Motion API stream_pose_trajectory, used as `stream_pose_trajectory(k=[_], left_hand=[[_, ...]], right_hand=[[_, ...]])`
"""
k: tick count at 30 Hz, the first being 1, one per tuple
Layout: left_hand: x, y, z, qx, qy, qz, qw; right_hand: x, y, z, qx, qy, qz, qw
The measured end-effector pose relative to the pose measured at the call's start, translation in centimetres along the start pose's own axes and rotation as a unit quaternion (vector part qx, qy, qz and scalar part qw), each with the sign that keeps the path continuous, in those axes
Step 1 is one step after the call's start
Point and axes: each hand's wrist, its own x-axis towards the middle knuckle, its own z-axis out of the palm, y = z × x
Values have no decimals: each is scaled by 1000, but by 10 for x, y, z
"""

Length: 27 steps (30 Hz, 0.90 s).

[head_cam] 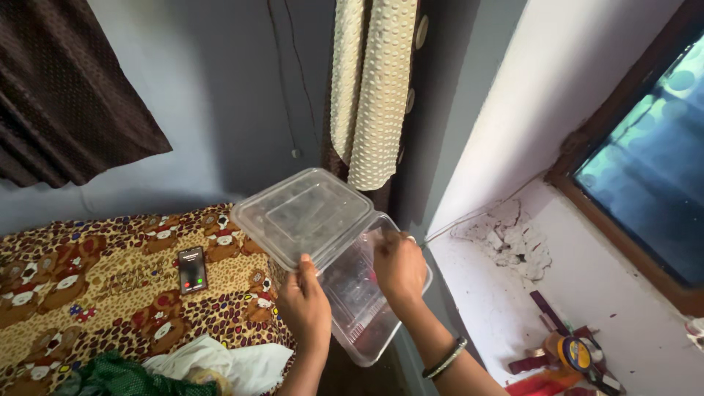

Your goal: The person organizes various cosmetic items and personal accessories by placing them into a clear plastic container.

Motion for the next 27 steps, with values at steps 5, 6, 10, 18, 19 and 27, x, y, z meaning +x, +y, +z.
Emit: stream_pose_trajectory(k=[5,6,10,18,19,27], left_hand=[[-2,7,3,-35,4,47,998],[-1,8,4,-12,4,45,999],[7,9,7,19,27,91,995],[9,11,1,-75,11,114,991],[7,12,3,-68,12,137,988],[11,32,7,-76,-23,176,981]], right_hand=[[-14,3,7,43,-40,-56,997],[-22,1,13,49,-87,-88,991],[-35,-5,22,203,-282,-71,935],[-9,9,13,72,-68,-58,993],[-14,7,17,110,-110,-60,986],[-33,-3,28,164,-228,-207,937]])
